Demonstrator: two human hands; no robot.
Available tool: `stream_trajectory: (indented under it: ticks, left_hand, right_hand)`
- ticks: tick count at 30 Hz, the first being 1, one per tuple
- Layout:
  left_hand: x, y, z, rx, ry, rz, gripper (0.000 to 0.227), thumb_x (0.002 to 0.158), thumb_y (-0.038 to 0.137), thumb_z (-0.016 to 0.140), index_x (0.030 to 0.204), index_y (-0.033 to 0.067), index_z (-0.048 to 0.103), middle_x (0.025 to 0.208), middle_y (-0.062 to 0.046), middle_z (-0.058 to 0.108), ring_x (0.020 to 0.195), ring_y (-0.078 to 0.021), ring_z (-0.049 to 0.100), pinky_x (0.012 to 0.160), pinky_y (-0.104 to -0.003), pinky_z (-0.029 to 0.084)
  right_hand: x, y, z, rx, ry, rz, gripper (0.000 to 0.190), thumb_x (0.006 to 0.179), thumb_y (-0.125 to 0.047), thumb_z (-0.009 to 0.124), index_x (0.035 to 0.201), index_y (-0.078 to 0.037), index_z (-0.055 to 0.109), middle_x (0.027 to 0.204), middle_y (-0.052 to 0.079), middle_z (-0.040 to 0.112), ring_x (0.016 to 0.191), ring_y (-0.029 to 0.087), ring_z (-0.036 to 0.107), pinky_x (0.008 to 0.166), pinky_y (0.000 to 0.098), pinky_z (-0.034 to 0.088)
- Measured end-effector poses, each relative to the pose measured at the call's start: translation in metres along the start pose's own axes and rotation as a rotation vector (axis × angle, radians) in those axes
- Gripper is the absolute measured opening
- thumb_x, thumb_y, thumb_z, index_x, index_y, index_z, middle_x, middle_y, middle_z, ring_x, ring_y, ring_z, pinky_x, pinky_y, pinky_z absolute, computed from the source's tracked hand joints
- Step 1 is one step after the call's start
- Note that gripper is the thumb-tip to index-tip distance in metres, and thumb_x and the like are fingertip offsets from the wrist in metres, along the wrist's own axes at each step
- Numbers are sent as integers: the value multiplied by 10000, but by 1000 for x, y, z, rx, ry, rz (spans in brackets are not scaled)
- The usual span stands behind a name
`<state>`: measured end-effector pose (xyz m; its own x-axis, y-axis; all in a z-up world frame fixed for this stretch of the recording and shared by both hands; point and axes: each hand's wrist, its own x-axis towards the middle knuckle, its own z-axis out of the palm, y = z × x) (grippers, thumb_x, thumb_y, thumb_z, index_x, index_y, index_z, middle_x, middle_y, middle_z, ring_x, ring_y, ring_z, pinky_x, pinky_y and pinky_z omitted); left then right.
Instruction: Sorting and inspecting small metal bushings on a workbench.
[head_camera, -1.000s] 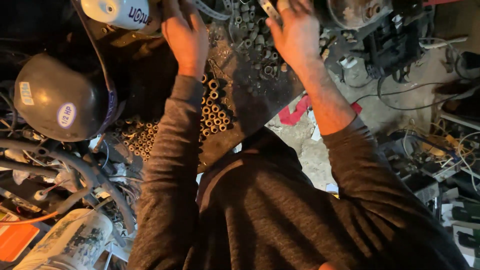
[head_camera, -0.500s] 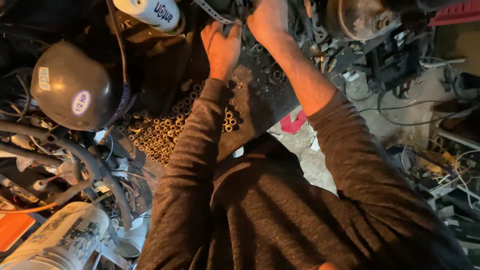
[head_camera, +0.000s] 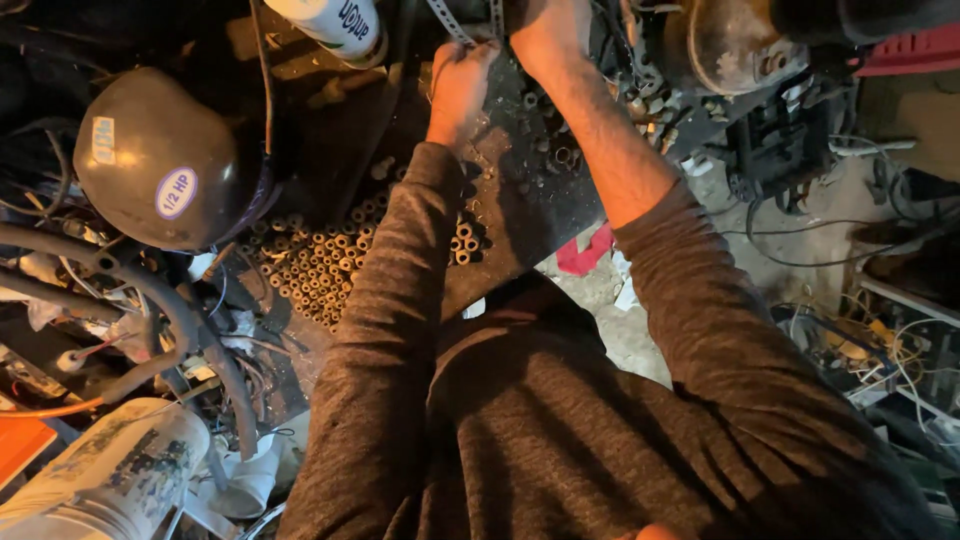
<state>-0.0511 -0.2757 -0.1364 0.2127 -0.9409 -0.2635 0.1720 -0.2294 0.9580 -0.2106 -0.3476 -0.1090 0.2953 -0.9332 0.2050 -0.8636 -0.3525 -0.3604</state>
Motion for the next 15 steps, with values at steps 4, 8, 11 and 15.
stream_trajectory:
  ticks: [4, 8, 11, 15]
  left_hand:
    - [-19, 18, 4, 62, -46, 315, 107, 1009, 109, 654, 1044, 32, 719, 920, -2, 703, 866, -103, 615, 789, -287, 523]
    - [-51, 64, 21, -203, 39, 130, 109, 991, 75, 661, 1077, 11, 639, 805, 12, 573, 703, -115, 495, 610, -318, 416]
    - [-81, 126, 19, -71, 82, 281, 142, 971, 66, 665, 1084, 28, 588, 884, 1, 570, 719, -182, 575, 646, -375, 516]
    - [-76, 176, 15, 464, 345, 662, 161, 1007, 106, 644, 1114, 11, 571, 904, -195, 618, 820, -377, 641, 752, -471, 514]
  right_hand:
    - [5, -12, -7, -11, 8, -5, 250, 724, -137, 831, 900, -7, 711, 824, 225, 703, 746, 429, 692, 644, 500, 555]
    - [2, -45, -60, 121, 109, -79, 312, 739, -96, 844, 1004, 7, 715, 854, 225, 706, 757, 434, 689, 642, 496, 553]
    - [9, -56, -64, 379, 271, -247, 312, 838, -34, 812, 1119, 24, 689, 924, 209, 713, 820, 416, 706, 674, 471, 572]
    - [12, 2, 133, 764, 10, -121, 79, 1049, -50, 639, 1082, -4, 695, 852, 88, 677, 718, 265, 687, 614, 415, 578]
